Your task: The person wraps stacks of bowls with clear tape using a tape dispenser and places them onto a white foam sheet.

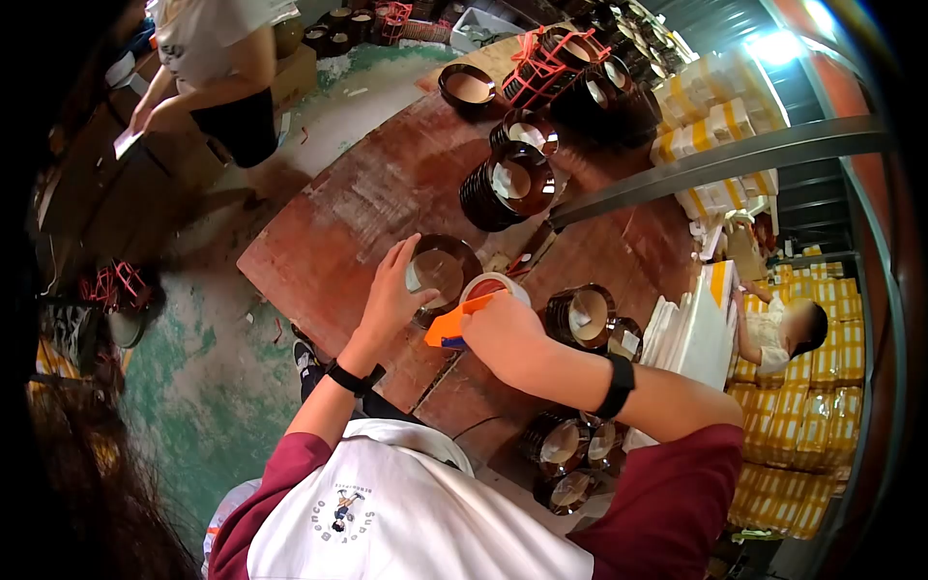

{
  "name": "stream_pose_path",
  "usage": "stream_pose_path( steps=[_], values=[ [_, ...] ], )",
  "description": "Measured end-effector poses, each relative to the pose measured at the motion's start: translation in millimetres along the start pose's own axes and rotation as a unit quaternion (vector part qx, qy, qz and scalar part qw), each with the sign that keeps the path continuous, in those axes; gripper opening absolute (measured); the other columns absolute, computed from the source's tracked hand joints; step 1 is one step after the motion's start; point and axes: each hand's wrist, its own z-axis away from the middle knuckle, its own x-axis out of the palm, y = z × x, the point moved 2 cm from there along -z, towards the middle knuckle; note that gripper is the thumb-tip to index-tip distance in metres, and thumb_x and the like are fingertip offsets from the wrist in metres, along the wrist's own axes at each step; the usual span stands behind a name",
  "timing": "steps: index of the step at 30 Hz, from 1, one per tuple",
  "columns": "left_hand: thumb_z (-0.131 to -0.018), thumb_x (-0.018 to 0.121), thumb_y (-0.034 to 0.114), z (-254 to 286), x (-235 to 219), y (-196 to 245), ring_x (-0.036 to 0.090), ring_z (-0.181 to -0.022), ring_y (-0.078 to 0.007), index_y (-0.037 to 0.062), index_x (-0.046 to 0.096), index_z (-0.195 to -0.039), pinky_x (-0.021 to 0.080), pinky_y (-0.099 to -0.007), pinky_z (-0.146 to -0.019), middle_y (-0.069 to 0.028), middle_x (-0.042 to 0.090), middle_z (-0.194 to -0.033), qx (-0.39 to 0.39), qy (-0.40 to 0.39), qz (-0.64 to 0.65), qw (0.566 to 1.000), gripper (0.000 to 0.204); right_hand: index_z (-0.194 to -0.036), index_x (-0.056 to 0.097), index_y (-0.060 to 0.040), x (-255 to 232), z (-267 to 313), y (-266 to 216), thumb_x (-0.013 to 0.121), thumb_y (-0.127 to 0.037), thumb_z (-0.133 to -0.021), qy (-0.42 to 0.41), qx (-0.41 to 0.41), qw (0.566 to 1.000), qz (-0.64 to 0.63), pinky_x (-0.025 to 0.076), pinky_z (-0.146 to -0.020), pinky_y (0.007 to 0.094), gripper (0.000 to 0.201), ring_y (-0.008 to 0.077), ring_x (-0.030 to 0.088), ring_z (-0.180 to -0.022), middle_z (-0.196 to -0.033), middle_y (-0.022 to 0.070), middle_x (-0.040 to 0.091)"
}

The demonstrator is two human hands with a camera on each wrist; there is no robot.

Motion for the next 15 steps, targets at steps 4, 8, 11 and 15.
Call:
stream_pose_path(
  steps=[4, 8, 11, 15],
  values=[
    [-0.069, 0.087, 0.011, -2, 2, -4, 0.043, -0.137, -0.0384, 0.0096, 0.040, -0.151, 0.038, -0.0457, -0.114, -0.0181, 0.048, -0.148, 0.011, -0.010, 0.005, 1.000, 0.094, -0.089, 0.067, -0.0052, -45, 11, 8, 0.061, -0.010, -0.084, -0.063, 0.039, 0.997, 0.032, 0.054, -0.078, 0.0412, 0.009, 0.0289, 0.070, -0.083, -0.081, 0.0114, 0.070],
    [-0.069, 0.087, 0.011, -5, -1, -2, 0.045, -0.136, -0.0386, 0.0089, 0.041, -0.150, 0.041, -0.0438, -0.112, -0.0190, 0.048, -0.148, 0.018, -0.017, -0.013, 1.000, 0.093, -0.086, 0.071, -0.0071, -79, 15, 40, 0.064, -0.013, -0.084, -0.047, 0.044, 0.996, 0.069, 0.056, -0.076, 0.0390, 0.009, 0.0279, 0.071, -0.083, -0.081, 0.0108, 0.071],
    [-0.069, 0.087, 0.010, -7, -1, 2, 0.046, -0.135, -0.0388, 0.0082, 0.041, -0.150, 0.042, -0.0428, -0.111, -0.0197, 0.048, -0.148, 0.024, -0.019, -0.024, 0.999, 0.093, -0.087, 0.071, -0.0072, -83, 0, 62, 0.068, -0.012, -0.078, 0.010, -0.005, 0.998, 0.065, 0.055, -0.076, 0.0388, 0.010, 0.0277, 0.070, -0.087, -0.084, 0.0101, 0.071],
    [-0.069, 0.087, 0.011, -7, -3, -2, 0.048, -0.134, -0.0390, 0.0063, 0.042, -0.149, 0.042, -0.0430, -0.111, -0.0200, 0.048, -0.147, 0.073, -0.011, -0.012, 0.997, 0.092, -0.083, 0.068, -0.0094, -73, -31, 81, 0.066, -0.012, -0.077, 0.117, -0.070, 0.988, 0.070, 0.052, -0.083, 0.0381, 0.006, 0.0275, 0.066, -0.090, -0.080, 0.0082, 0.068]
  ],
)
